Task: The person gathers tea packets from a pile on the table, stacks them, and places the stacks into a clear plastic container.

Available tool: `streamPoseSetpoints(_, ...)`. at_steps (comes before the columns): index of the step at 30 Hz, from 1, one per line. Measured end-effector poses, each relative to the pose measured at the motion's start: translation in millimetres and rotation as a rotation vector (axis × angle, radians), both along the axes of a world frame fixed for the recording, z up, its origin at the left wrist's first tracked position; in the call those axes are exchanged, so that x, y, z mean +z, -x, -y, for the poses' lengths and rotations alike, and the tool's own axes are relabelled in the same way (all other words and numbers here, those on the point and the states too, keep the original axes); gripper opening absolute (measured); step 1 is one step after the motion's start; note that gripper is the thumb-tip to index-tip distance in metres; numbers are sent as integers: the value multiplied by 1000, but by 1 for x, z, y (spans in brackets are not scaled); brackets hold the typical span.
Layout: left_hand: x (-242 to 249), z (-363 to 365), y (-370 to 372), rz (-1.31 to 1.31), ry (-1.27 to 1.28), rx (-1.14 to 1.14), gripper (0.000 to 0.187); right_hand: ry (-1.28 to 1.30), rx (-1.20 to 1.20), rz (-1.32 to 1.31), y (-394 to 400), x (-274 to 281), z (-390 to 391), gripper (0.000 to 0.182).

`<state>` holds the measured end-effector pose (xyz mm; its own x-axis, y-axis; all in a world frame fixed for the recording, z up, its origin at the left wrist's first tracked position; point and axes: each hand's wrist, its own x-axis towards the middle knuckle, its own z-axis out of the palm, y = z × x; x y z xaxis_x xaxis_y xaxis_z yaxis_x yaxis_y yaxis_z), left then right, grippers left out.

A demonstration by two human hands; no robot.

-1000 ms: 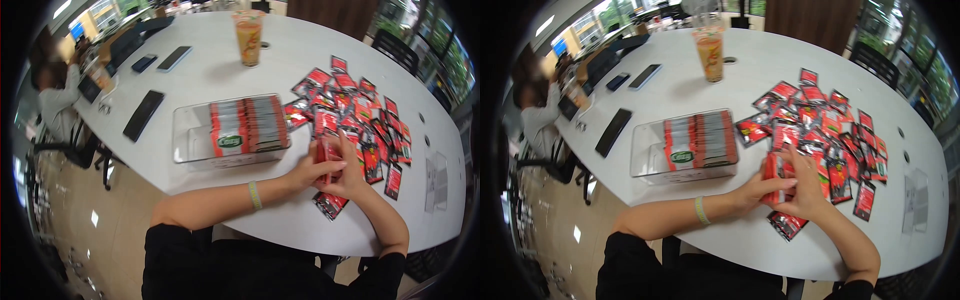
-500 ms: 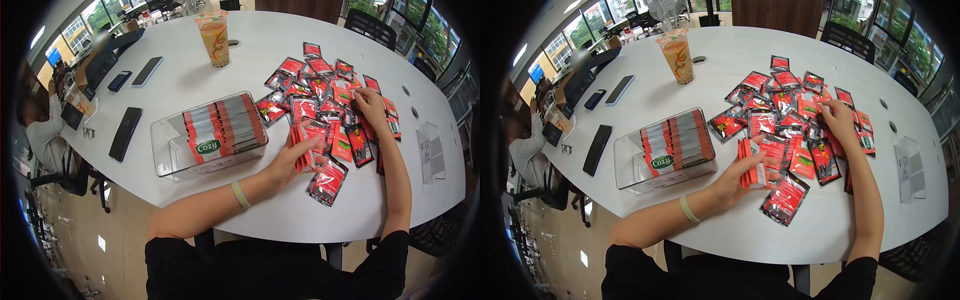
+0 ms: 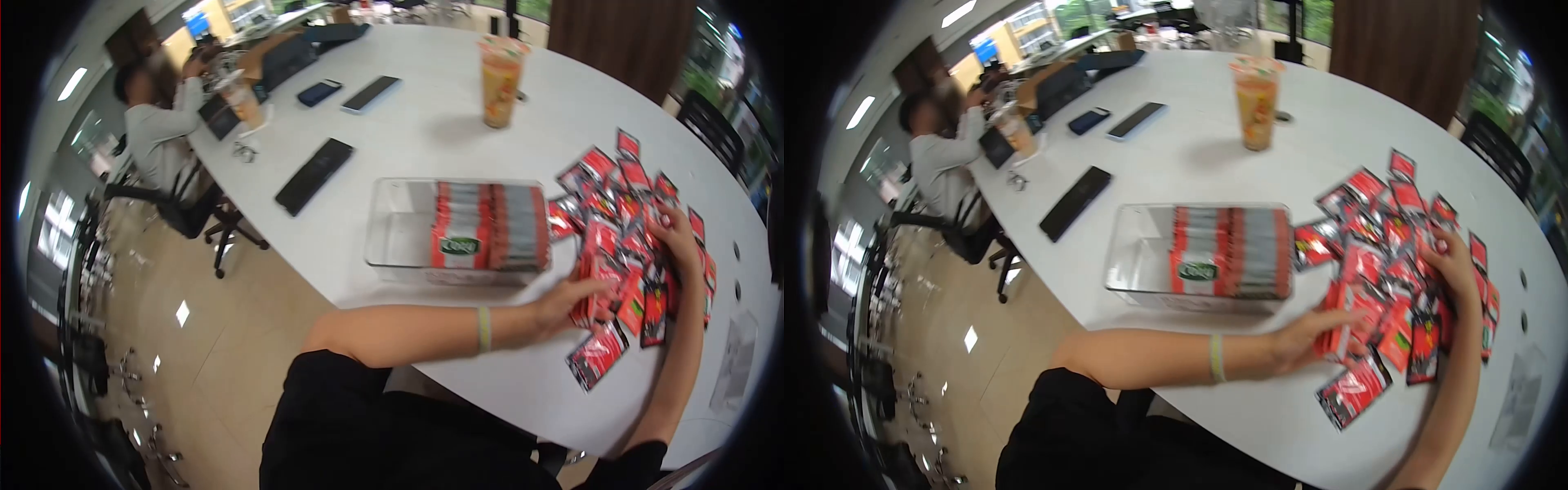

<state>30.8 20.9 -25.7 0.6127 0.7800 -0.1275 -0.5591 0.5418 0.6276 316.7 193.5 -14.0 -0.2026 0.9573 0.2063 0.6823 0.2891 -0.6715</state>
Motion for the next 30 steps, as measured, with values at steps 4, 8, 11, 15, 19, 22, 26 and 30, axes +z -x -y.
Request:
streamPoseSetpoints(4,3,-2,2,18,39,-2,48,34,-18,-91,4,4,3,28)
streamPoseSetpoints(8,9,-2,4,17,38,57,50,111,16,-88,9,20,4,16)
streamPoseSetpoints(11,1,-8,2,62,52,18,51,-37,43,-65,14,31,12,13)
streamPoseSetpoints(15,12,-5,3,107,118,109,51,-371,44,-129,80,59,83,11)
streamPoseSetpoints(19,4,-5,3,8,64,124,52,-738,352,3,128,30,155,15)
streamPoseSetpoints(22,-1,-6,3,-78,-27,39,56,-715,456,47,144,23,170,29)
streamPoseSetpoints(26,6,-1,1,-56,-75,-15,65,-618,746,59,122,32,150,50)
streamPoseSetpoints(30,0,-2,-2,60,-88,-83,67,-497,341,-21,82,18,102,36)
